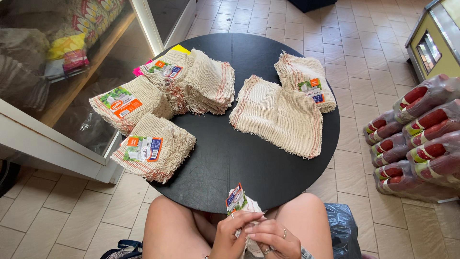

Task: The person sits at a round table and repeatedly folds small, beige, textured cloths. They pick up each cloth, unfold it, fold it into a smaller square, and place it on a growing stack on the table.

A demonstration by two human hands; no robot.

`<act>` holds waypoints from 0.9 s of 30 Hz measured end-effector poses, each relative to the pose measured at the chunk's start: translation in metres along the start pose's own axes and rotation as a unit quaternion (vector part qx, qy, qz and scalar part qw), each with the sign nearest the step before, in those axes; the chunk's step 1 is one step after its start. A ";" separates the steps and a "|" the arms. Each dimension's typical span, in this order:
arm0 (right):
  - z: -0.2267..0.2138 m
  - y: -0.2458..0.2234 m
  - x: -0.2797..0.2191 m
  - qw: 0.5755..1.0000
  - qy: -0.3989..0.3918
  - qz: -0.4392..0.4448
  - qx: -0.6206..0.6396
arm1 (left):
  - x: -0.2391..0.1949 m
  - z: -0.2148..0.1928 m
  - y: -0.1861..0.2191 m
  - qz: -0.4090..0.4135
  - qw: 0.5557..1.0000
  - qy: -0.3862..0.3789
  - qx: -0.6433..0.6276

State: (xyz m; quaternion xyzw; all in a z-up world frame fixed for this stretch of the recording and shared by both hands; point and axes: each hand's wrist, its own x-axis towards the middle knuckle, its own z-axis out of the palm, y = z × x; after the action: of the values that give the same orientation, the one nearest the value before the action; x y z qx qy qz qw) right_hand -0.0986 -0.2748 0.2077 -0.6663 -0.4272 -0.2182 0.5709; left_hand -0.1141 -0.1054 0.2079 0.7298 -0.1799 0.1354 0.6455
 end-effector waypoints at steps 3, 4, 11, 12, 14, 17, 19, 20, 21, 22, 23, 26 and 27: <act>0.011 -0.011 -0.002 0.994 0.064 0.079 -0.043 | -0.006 0.000 -0.004 -0.006 1.000 -0.016 0.026; 0.016 -0.018 -0.001 0.980 0.110 0.148 -0.082 | -0.007 0.000 -0.004 -0.008 0.999 -0.016 0.044; 0.023 -0.017 -0.005 0.913 0.213 0.343 -0.065 | -0.010 0.002 -0.004 0.067 0.995 -0.032 0.073; 0.018 -0.012 -0.006 0.915 0.190 0.354 -0.041 | -0.014 0.003 -0.011 0.095 0.991 -0.021 0.095; 0.013 0.004 -0.021 0.916 0.166 0.365 -0.017 | -0.017 0.002 -0.017 0.123 0.985 -0.010 0.118; 0.013 0.026 -0.048 0.921 0.067 0.381 0.057 | -0.013 -0.003 -0.011 0.140 0.986 -0.010 0.095; 0.016 0.021 -0.045 0.913 0.076 0.399 -0.023 | -0.011 -0.005 -0.007 0.117 0.986 -0.032 0.119; 0.015 0.019 -0.043 0.913 0.077 0.399 -0.023 | -0.010 -0.005 -0.007 0.117 0.985 -0.033 0.118; 0.015 0.017 -0.041 0.913 0.096 0.393 -0.042 | -0.010 -0.005 -0.006 0.050 0.993 -0.006 0.105; 0.015 0.015 -0.039 0.913 0.115 0.387 -0.061 | -0.010 -0.005 -0.005 -0.018 0.995 0.019 0.091; 0.014 0.015 -0.038 0.913 0.115 0.388 -0.061 | -0.013 -0.005 -0.014 -0.018 0.995 0.019 0.091; 0.013 0.015 -0.033 0.928 0.123 0.333 -0.118 | -0.017 -0.006 -0.029 -0.056 0.993 -0.017 0.098; 0.014 0.012 -0.031 0.911 0.146 0.369 -0.112 | -0.017 -0.006 -0.026 -0.091 0.993 -0.020 0.076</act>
State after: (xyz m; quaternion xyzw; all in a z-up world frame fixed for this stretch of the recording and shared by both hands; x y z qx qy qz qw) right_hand -0.1080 -0.2716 0.1730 -0.7968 -0.0357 -0.1328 0.5883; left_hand -0.1181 -0.0953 0.1783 0.7926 -0.1152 0.0749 0.5941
